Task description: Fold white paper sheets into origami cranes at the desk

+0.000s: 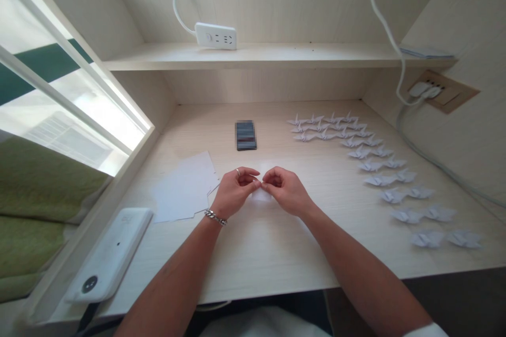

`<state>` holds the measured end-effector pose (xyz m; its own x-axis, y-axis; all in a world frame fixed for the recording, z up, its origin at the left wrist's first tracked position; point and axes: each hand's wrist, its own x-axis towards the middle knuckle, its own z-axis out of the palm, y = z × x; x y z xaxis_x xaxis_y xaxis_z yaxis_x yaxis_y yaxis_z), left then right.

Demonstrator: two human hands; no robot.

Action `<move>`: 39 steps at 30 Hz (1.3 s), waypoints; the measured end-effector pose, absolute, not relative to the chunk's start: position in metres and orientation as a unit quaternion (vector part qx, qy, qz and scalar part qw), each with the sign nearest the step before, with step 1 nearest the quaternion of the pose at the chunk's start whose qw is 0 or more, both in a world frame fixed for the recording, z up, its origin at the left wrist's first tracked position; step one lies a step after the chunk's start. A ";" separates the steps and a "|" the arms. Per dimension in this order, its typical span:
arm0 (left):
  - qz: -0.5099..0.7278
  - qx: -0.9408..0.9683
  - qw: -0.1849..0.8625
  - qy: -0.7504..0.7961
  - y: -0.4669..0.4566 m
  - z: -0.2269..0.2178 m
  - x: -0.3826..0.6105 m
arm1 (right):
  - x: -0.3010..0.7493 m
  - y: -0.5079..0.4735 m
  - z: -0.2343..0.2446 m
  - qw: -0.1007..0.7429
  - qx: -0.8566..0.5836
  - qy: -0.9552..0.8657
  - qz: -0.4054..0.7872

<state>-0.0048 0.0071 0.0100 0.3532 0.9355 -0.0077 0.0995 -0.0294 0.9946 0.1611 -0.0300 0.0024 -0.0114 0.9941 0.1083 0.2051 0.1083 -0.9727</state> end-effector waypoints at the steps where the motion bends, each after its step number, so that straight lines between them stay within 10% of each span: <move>1: 0.385 0.606 0.548 0.428 0.008 0.008 -0.005 | 0.161 -0.030 0.002 0.472 -0.521 -0.576 0.417; 17: 0.438 0.583 0.522 0.442 0.007 0.008 -0.004 | 0.164 -0.023 -0.001 0.466 -0.499 -0.472 0.558; 39: 0.390 0.602 0.556 0.421 0.006 0.008 -0.002 | 0.161 -0.030 0.005 0.386 -0.555 -0.638 0.369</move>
<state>-0.0019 0.0061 0.0084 0.3421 0.9396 0.0021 0.0729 -0.0287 0.9969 0.1609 -0.0301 0.0050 -0.0852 0.9929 0.0829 0.4232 0.1113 -0.8992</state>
